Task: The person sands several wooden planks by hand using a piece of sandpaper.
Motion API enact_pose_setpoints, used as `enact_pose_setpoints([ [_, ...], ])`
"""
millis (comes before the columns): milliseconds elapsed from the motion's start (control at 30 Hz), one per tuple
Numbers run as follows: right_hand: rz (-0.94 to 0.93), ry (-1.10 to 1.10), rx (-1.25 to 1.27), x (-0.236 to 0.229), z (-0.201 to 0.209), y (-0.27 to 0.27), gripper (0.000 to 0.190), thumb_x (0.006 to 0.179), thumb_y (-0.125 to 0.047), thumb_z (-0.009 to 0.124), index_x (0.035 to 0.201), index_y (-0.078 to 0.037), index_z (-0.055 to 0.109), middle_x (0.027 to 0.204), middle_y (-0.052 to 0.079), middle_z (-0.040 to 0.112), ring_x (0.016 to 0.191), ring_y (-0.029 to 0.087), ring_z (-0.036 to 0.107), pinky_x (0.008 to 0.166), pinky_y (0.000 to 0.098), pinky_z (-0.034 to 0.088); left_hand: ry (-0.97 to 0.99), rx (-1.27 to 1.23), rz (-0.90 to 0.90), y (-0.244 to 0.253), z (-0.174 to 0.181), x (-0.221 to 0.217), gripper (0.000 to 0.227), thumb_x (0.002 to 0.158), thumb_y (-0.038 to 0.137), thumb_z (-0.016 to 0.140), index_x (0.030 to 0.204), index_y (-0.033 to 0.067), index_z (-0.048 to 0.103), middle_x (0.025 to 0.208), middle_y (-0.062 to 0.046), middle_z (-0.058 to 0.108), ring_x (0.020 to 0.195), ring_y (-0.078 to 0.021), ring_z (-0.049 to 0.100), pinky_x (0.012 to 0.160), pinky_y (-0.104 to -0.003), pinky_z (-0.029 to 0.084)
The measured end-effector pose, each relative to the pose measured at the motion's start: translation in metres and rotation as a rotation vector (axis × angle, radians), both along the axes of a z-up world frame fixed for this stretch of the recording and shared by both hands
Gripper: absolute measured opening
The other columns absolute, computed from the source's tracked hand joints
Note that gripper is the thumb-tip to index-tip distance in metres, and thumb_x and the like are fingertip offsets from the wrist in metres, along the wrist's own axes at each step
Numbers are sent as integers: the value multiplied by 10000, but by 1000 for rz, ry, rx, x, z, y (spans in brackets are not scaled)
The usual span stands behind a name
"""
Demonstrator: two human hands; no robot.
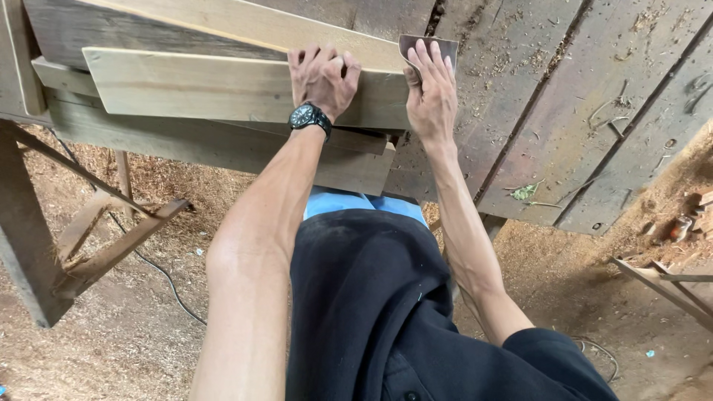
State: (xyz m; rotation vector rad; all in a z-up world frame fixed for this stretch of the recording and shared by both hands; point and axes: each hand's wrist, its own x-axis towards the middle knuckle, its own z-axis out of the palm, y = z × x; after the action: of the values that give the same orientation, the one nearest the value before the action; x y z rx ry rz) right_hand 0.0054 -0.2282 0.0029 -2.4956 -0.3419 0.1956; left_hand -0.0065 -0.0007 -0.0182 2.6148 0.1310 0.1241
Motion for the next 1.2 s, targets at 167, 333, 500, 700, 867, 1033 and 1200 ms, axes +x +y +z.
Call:
enact_pose_setpoints([
  [167,14,-13,20,-30,16,-13,346,1099,-263,539,1420,-175,636,1530,58,551,1490,267,423,1272,480,266,-49,-22,18,0,1,4,350,937,268,570,637,121,673,788,-68,716,774,-206,597,878,-437,373],
  [333,8,-29,-35,8,-8,7,337,1103,-270,556,1414,-164,631,1515,56,561,1470,261,447,1255,475,281,-66,-18,6,-2,-1,-6,364,954,262,561,639,113,669,795,-62,717,804,-216,605,893,-434,383],
  [500,-13,38,27,-31,19,-14,339,1089,-264,562,1408,-178,640,1517,49,556,1470,254,455,1263,457,297,-1,-18,-77,-1,-2,5,349,942,270,583,643,120,682,789,-74,710,754,-203,597,887,-436,384],
  [700,38,-5,32,-25,18,-14,358,1084,-220,578,1432,-155,627,1523,51,554,1475,261,456,1272,465,287,-83,-22,-78,-1,9,2,327,947,239,620,650,120,684,791,-72,705,794,-220,615,858,-423,387],
  [867,50,1,41,-21,26,-11,349,1067,-183,621,1412,-133,637,1523,75,557,1481,285,438,1258,453,308,-98,0,-75,-1,12,-1,291,926,223,627,671,99,694,807,-69,699,820,-240,625,867,-435,395],
  [1033,53,29,60,-41,42,-19,398,1038,-141,619,1435,-134,618,1555,78,519,1504,279,408,1265,454,291,-128,32,-81,1,19,14,297,898,218,625,634,93,679,792,-74,702,790,-244,616,846,-426,390],
  [1200,66,-9,3,-29,24,-11,419,1049,-123,602,1468,-149,600,1586,71,483,1523,286,366,1280,487,253,-99,-14,-84,0,17,6,298,936,223,620,671,106,690,778,-53,695,768,-202,611,855,-404,389],
])
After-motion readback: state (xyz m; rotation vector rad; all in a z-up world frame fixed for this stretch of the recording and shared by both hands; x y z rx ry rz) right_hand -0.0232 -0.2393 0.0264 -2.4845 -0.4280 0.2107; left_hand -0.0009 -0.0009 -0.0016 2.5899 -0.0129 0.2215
